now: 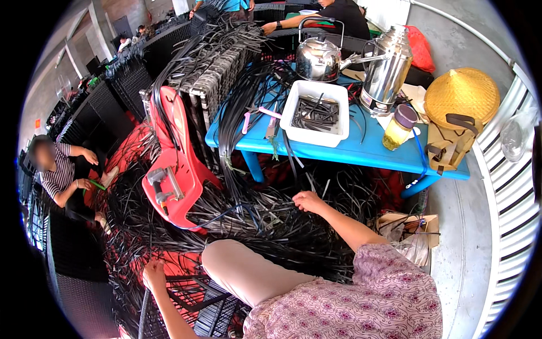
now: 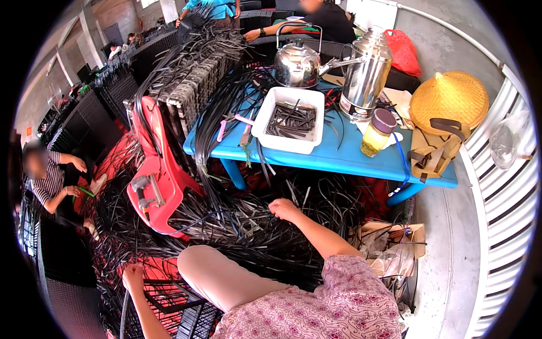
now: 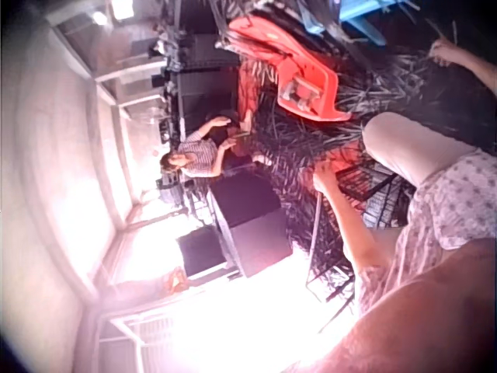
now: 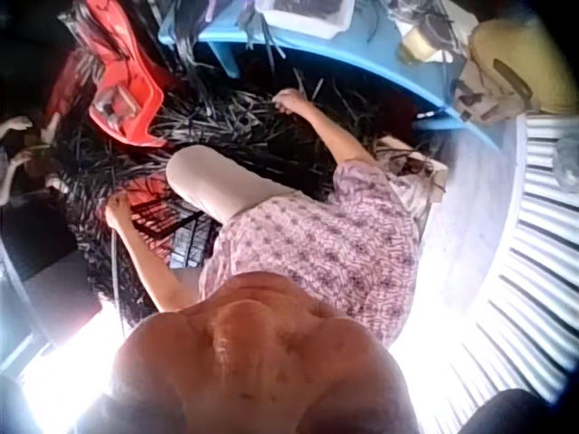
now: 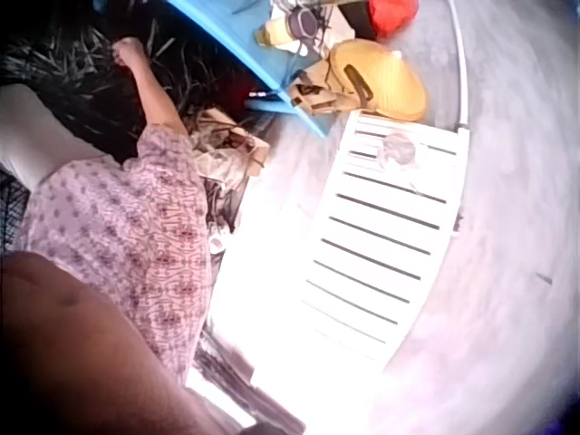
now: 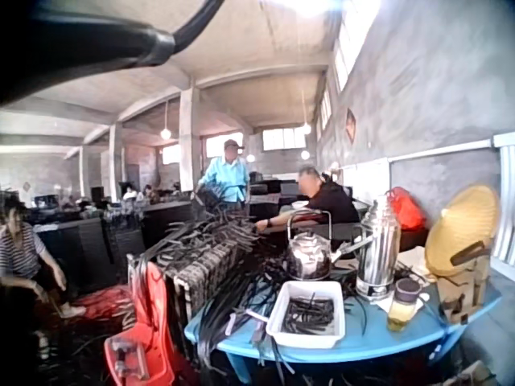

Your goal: The person weaves black synthetic wicker strips around a metal chair frame, securing them with a pneumatic staple gun and trimming excess with pliers.

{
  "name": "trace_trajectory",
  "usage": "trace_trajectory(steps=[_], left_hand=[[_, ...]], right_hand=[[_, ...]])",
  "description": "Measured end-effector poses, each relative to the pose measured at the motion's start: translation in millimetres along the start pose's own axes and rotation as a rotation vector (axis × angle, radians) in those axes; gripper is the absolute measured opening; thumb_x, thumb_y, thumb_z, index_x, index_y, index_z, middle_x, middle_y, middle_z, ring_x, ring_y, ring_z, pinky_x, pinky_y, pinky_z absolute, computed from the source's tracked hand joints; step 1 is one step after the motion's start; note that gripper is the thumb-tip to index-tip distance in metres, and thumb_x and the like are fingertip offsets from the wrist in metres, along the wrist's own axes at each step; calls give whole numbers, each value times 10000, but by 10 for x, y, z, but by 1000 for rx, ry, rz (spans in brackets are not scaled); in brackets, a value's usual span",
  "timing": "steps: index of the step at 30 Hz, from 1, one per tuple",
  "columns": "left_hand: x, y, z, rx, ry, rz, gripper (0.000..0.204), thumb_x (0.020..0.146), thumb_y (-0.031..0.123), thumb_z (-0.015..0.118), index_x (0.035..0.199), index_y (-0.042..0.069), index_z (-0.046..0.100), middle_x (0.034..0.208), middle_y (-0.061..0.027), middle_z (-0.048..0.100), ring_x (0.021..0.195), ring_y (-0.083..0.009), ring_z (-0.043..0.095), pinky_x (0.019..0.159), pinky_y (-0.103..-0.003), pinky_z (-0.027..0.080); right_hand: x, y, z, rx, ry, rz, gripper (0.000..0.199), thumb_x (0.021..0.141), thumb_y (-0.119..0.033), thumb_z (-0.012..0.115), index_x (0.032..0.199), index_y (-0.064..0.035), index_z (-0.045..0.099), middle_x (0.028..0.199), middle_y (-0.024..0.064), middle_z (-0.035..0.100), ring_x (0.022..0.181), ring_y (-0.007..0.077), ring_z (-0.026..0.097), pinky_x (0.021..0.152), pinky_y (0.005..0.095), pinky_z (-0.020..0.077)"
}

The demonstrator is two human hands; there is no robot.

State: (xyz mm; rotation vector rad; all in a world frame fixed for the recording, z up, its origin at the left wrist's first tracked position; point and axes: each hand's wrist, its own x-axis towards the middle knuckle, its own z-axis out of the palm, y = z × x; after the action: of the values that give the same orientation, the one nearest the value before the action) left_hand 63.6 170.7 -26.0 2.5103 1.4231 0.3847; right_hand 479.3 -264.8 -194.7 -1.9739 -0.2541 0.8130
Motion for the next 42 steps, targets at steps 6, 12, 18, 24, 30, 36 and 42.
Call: trace_trajectory(steps=[6,12,18,24,30,36,42], left_hand=[[-117,-4,-68,-17,20,-7,281,796,338,708,851,67,752,763,-178,695,758,-371,675,706,-459,497],[-46,-79,62,-12,22,-3,268,813,350,708,831,85,744,753,-156,698,744,-351,680,673,-457,492],[-118,-82,-18,43,54,-14,266,808,352,722,809,86,742,751,-165,695,747,-371,678,666,-470,496],[-57,-34,23,31,30,-13,261,793,328,712,830,72,753,745,-170,694,741,-365,676,692,-458,500],[-114,-19,1,34,65,39,267,806,325,667,831,71,749,747,-190,686,734,-376,674,667,-469,500],[41,-137,91,22,28,133,260,832,299,629,858,61,729,679,-162,655,642,-328,646,602,-422,474],[-158,26,-31,-104,-54,-81,313,886,339,660,886,31,712,623,-73,622,557,-157,550,564,-347,425]], right_hand=[[67,354,51,-4,56,102,248,862,-258,642,817,-19,690,790,101,714,654,243,683,566,385,550],[561,1490,74,-349,180,-158,230,872,-238,598,783,-42,682,667,71,646,554,213,605,516,360,464],[-7,995,245,-410,89,115,330,819,-266,512,837,-8,716,905,248,684,886,451,650,808,524,514],[-18,1258,281,-438,29,208,323,827,-262,518,829,-12,723,910,246,687,893,448,652,818,506,527],[-20,1303,274,-391,119,52,239,802,-254,568,743,-59,693,746,153,655,691,323,625,656,433,502],[531,1758,225,-705,303,-177,252,821,-248,573,670,-78,681,607,93,645,504,249,626,515,406,510],[1041,1168,165,2,408,126,243,909,-244,587,891,-41,719,803,169,716,699,283,707,649,404,555]])
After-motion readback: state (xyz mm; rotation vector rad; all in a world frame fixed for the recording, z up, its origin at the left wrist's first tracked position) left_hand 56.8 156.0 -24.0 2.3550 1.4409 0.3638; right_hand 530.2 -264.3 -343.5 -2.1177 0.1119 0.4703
